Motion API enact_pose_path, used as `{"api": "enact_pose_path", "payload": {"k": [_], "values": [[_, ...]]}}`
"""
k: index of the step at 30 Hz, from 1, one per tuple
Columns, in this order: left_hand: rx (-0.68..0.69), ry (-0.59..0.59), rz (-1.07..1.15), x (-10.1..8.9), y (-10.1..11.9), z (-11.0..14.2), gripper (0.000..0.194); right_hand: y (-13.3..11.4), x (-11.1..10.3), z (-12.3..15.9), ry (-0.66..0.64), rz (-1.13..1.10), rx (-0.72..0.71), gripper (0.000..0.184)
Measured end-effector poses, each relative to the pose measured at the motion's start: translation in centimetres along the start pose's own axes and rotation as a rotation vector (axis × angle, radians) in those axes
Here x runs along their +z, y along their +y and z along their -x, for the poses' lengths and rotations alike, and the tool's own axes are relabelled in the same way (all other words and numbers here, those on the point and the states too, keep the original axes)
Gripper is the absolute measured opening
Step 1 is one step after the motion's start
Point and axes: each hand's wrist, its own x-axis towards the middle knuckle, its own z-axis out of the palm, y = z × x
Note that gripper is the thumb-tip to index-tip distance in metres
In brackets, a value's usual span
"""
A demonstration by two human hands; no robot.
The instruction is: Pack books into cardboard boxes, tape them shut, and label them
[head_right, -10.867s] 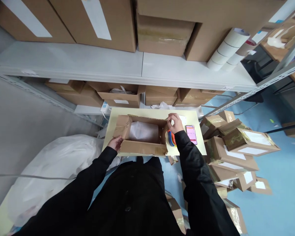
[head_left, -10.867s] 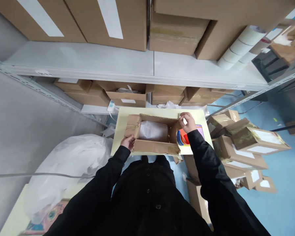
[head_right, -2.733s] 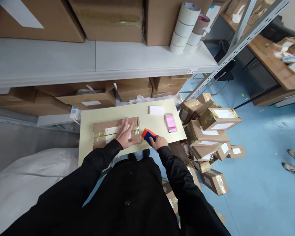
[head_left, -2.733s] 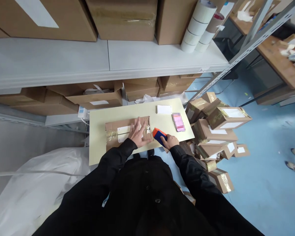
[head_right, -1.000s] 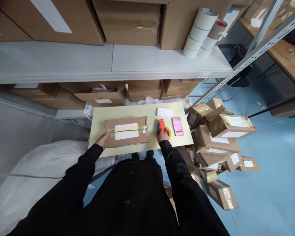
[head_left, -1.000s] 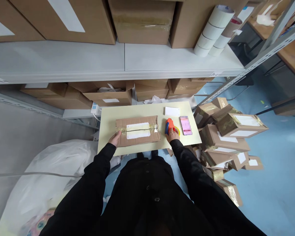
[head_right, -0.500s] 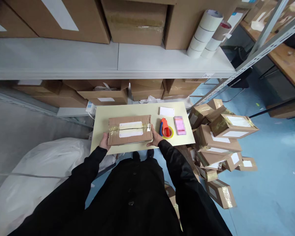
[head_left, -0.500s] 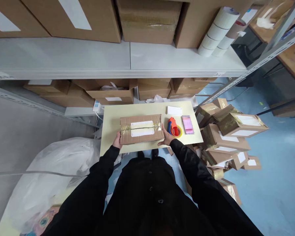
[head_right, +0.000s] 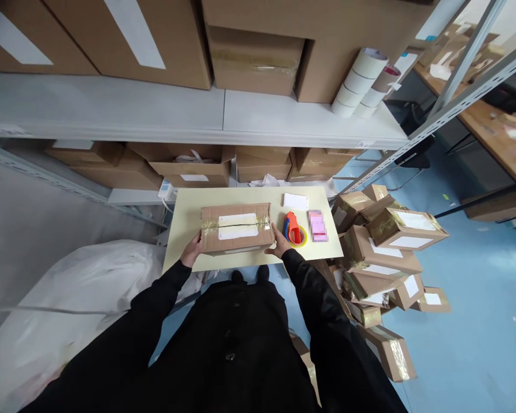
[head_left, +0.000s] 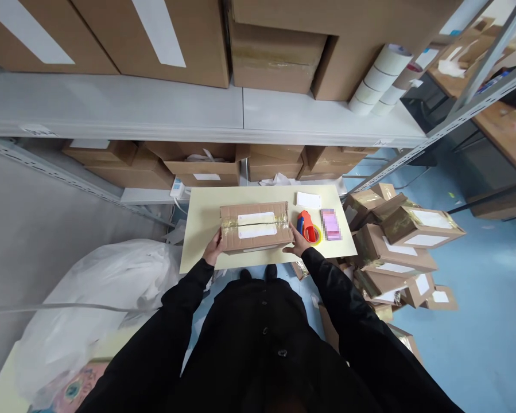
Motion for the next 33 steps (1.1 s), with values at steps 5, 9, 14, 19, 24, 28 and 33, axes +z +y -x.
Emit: {"api": "enact_pose_path", "payload": {"k": [5, 9, 14, 19, 24, 28, 33], "values": [[-0.104, 0.047, -0.042, 0.4, 1.0, 1.5, 0.099, 0.3, 0.2, 0.1, -0.023, 0.046, 0.008, 0.078], [-0.075, 0.080, -0.084, -0.1, 2.8, 1.7, 0.088, -1.2, -0.9, -0.2, -0.038, 0.052, -0.039, 0.065], [-0.016, 0.192, -0.056, -1.0, 4.2, -0.2, 0.083, -4.5, -2.0, -1.7, 0.096, -0.037, 0.023, 0.049], [-0.189, 0.357, -0.121, -1.0, 3.9, -3.3, 0.046, -6.0, -0.3, -3.3, 0.136, -0.179, 0.154, 0.048], [-0.236, 0.305, -0.085, -1.2, 2.7, -4.8, 0.050, -4.8, 1.5, -3.8, 0.004, -0.294, 0.209, 0.074], [-0.193, 0.263, -0.067, -1.4, 1.9, -4.5, 0.066, -3.2, 1.6, -4.1, 0.036, -0.323, 0.157, 0.078], [-0.207, 0.259, -0.125, -2.0, 1.3, -3.5, 0.072, -1.4, 1.7, -3.3, 0.097, -0.314, 0.198, 0.076]]}}
